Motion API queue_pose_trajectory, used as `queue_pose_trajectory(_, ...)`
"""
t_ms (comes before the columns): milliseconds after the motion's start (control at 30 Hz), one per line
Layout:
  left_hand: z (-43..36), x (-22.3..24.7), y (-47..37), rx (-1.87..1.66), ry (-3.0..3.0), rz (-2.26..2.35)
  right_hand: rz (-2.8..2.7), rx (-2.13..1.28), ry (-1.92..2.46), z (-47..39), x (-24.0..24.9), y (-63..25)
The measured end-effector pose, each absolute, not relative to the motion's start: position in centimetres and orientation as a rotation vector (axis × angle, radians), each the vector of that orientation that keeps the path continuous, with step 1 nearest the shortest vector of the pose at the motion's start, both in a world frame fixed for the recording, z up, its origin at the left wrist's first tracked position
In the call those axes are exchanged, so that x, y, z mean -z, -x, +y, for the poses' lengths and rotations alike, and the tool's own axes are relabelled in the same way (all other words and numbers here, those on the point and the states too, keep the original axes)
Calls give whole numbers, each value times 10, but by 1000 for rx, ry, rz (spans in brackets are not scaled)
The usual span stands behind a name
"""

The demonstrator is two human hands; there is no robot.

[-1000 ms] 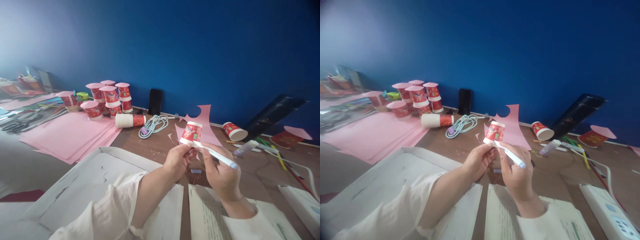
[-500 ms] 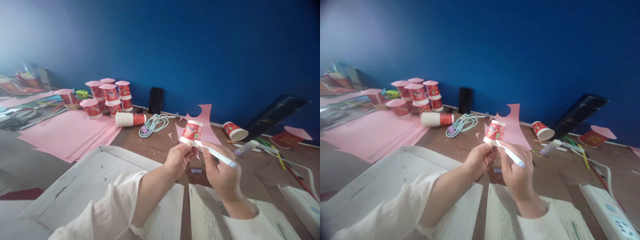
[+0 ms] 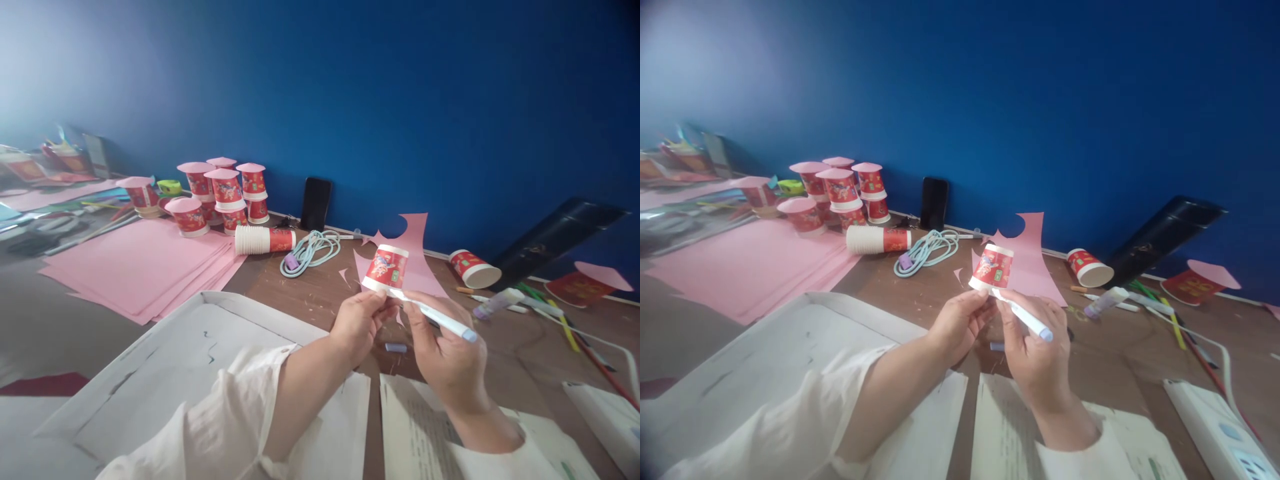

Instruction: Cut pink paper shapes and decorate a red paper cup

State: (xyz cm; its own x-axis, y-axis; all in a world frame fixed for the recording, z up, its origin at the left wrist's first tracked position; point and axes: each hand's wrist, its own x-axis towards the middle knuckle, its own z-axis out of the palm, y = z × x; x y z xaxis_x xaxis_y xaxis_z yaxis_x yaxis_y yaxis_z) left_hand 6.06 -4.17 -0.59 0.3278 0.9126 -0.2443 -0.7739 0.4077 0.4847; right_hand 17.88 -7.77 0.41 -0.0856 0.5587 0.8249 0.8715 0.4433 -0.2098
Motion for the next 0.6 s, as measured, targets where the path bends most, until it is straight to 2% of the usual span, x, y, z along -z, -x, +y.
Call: queue_pose_trajectory(600, -43, 3, -60, -1129, -294, 521, -1719, 462, 1274, -78, -5, -177)
